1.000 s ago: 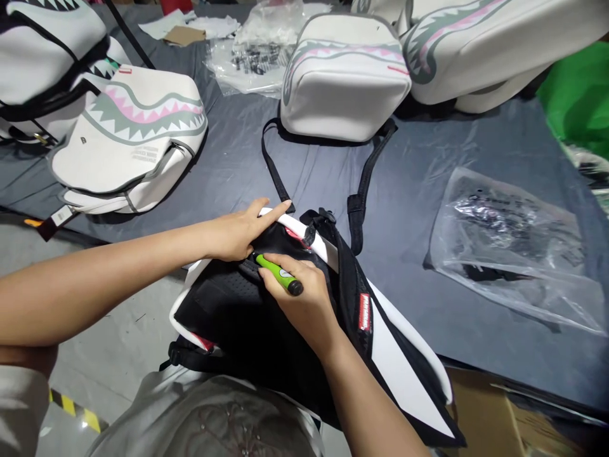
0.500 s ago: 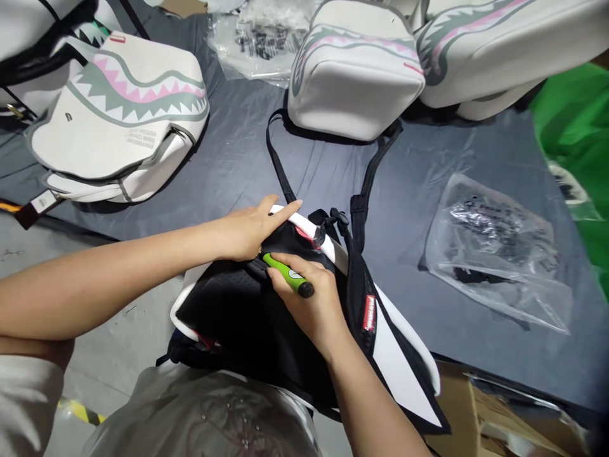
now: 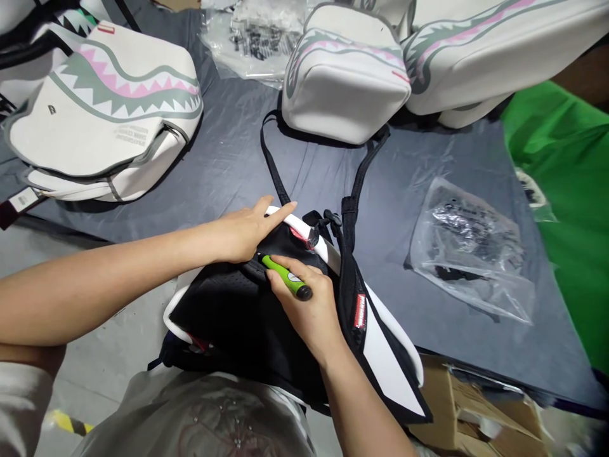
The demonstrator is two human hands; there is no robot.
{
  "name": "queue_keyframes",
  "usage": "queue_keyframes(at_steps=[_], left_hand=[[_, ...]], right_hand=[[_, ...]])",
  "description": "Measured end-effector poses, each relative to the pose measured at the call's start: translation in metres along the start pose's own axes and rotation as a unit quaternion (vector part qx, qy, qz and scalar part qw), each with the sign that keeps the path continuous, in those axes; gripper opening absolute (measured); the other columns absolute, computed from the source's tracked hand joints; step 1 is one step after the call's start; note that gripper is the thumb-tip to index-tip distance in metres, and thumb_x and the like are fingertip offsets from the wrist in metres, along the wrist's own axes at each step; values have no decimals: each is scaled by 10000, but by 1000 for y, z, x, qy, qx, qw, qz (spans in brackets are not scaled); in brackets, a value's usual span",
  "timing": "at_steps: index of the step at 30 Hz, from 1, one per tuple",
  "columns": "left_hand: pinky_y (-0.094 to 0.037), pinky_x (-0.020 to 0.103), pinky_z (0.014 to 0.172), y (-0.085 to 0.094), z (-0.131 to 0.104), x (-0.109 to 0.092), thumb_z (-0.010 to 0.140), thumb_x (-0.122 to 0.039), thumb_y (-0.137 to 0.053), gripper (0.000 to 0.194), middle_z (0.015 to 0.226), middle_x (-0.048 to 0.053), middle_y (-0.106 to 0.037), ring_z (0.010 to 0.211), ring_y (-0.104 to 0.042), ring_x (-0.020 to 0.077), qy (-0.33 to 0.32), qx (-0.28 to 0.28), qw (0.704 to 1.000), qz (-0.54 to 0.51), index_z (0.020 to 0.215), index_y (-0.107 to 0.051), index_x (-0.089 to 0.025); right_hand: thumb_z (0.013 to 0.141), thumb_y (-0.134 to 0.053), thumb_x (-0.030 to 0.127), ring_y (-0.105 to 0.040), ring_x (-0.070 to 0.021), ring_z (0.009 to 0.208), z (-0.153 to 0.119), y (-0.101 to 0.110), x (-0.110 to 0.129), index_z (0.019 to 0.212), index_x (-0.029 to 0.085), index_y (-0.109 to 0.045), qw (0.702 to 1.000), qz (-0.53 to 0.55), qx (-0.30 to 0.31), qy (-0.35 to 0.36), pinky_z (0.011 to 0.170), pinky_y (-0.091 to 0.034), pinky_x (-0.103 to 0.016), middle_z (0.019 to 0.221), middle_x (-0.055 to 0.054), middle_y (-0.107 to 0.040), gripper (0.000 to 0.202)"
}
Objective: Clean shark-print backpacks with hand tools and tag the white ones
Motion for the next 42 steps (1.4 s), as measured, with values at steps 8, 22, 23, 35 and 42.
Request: queue_keyframes(at_steps=[8, 22, 23, 35, 42], left_hand=[[-511, 304, 814, -1, 0, 1, 789, -75, -531, 1019, 1636, 150, -109, 1164, -581, 249, 2, -3, 1000, -4, 1561, 65, -371], [-470, 391, 1002, -13, 1, 15, 881, -130, -449, 845, 1603, 152, -196, 1308, -516, 322, -29, -70, 997, -18, 1580, -4, -297], [-471, 381, 1003, -16, 4, 18, 878, -137, -465, 857, 1602, 139, -209, 1318, -508, 314, -32, -73, 997, -14, 1579, -2, -310], [-499, 398, 958, -24, 8, 19, 870, -162, -419, 880, 1593, 96, -191, 1272, -542, 316, -19, -71, 997, -27, 1550, 80, -411], [-479, 395, 984, -23, 3, 17, 864, -154, -403, 863, 1572, 105, -259, 1253, -557, 293, -27, -90, 995, -36, 1559, 42, -403]], right_hand=[[828, -673, 230, -723, -207, 831, 1, 0, 1, 1009, 257, -761, 1000, 8, -3, -11, 880, -535, -367, 943, -1, -785, 203], [846, -660, 289, -713, -173, 909, -5, 44, 16, 939, 207, -740, 995, 97, 3, -21, 909, -501, -292, 965, -26, -777, 147], [858, -645, 290, -706, -180, 974, -11, 63, 13, 939, 209, -719, 990, 139, -32, -8, 937, -498, -304, 1042, -39, -766, 137], [904, -480, 189, -632, -272, 1072, 9, 243, -244, 1101, 124, -703, 819, -449, -141, -329, 858, -460, -330, 1162, -181, -684, 305], [918, -467, 133, -618, -291, 1018, 34, 239, -270, 1053, 45, -708, 801, -514, -82, -296, 841, -409, -354, 1048, -240, -703, 290]])
Point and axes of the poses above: each hand's wrist, its own z-axis towards the middle knuckle, its own y-axis out of the back of the hand, x = y × z, the point moved 3 cm from there along z, towards the middle knuckle
